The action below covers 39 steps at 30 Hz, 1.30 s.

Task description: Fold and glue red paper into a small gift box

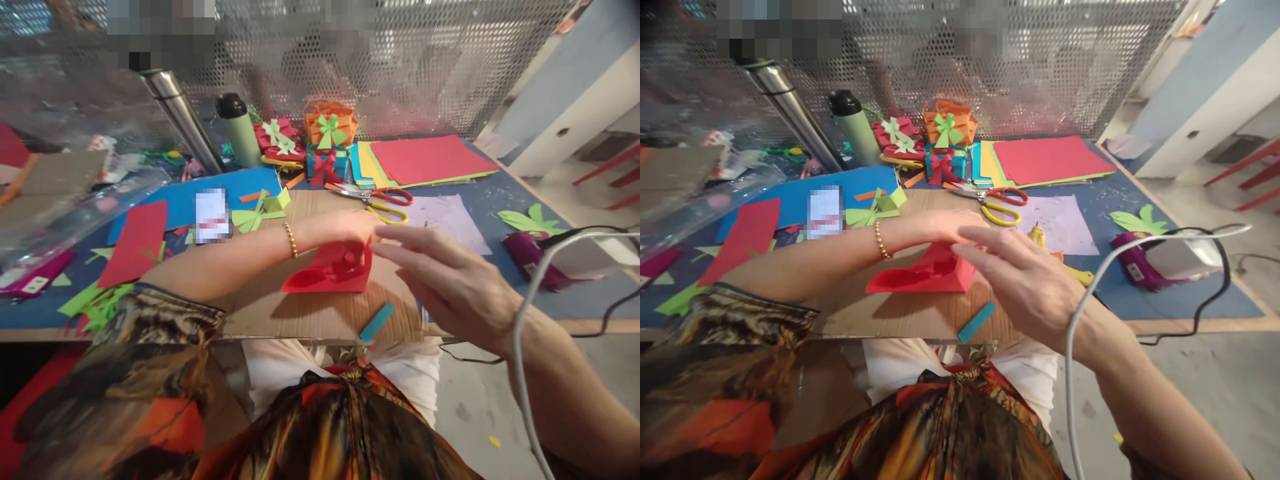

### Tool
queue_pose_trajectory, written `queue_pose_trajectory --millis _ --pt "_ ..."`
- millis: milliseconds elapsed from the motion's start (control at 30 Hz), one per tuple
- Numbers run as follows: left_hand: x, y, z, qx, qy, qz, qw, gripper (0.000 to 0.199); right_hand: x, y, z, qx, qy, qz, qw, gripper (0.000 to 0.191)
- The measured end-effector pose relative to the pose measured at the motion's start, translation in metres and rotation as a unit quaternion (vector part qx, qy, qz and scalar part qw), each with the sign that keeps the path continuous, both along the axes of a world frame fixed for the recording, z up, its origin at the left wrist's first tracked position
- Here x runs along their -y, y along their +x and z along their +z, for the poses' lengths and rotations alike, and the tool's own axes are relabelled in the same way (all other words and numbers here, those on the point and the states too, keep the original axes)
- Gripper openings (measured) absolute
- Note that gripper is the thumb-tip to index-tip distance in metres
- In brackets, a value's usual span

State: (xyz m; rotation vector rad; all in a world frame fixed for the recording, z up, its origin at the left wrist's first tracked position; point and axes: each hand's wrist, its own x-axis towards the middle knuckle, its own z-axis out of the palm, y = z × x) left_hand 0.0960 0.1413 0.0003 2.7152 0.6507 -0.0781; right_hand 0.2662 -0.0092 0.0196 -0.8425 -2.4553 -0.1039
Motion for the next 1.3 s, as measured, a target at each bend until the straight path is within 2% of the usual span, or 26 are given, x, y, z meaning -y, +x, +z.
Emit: queue_pose_trajectory --millis 67,100,267,367,433,533,600,667,767,833,933,1067,1200,1300 --pt "0.002 0.003 0.005 -0.02 -0.01 -0.006 1.0 0.023 -0.012 -0.016 0.002 0.006 -0.022 0.063 0.998 0.056" --pt "0.003 0.004 0.008 -0.032 -0.015 -0.016 0.999 0.024 -0.017 -0.019 0.001 0.009 -0.029 0.067 0.997 0.05" --pt "0.009 0.003 0.016 -0.117 0.014 -0.051 0.992 0.005 -0.018 -0.007 -0.005 0.017 -0.018 0.017 1.0 0.023" --pt "0.016 0.0 0.024 -0.162 0.029 -0.06 0.985 0.021 -0.009 -0.001 -0.005 -0.012 -0.002 0.019 1.0 0.019" --pt "0.021 -0.005 0.033 -0.149 0.023 -0.052 0.987 0.02 -0.007 0.0 -0.004 -0.011 0.0 0.023 1.0 0.02" --pt "0.029 -0.026 0.045 -0.078 -0.023 -0.04 0.996 0.019 -0.011 0.0 -0.004 -0.009 0.005 0.051 0.999 0.022" --pt "0.035 -0.049 0.046 -0.006 0.01 0.006 1.0 0.019 -0.015 0.001 -0.004 -0.02 0.008 0.074 0.997 0.026" --pt "0.046 -0.075 0.04 0.025 0.046 0.036 0.998 0.022 -0.02 0.003 -0.002 -0.029 0.002 0.092 0.995 0.03" --pt "0.07 -0.108 0.022 0.061 0.033 0.069 0.995 0.025 -0.027 0.003 0.003 -0.027 -0.012 0.117 0.993 0.033" --pt "0.084 -0.12 0.01 0.077 0.034 0.091 0.992 0.027 -0.031 0.002 0.007 -0.017 -0.018 0.135 0.991 0.033" --pt "0.093 -0.125 -0.003 0.121 0.044 0.105 0.986 0.027 -0.036 -0.001 0.011 -0.009 -0.036 0.147 0.988 0.036" --pt "0.087 -0.123 -0.016 0.191 0.062 0.093 0.975 0.027 -0.04 0.0 0.012 0.007 -0.032 0.122 0.992 0.041" --pt "0.086 -0.119 -0.036 0.238 0.14 0.082 0.957 0.029 -0.041 0.006 0.016 0.039 -0.038 0.087 0.995 0.045" --pt "0.089 -0.116 -0.051 0.27 0.204 0.078 0.938 0.026 -0.038 0.01 0.027 0.064 -0.05 0.062 0.995 0.047"
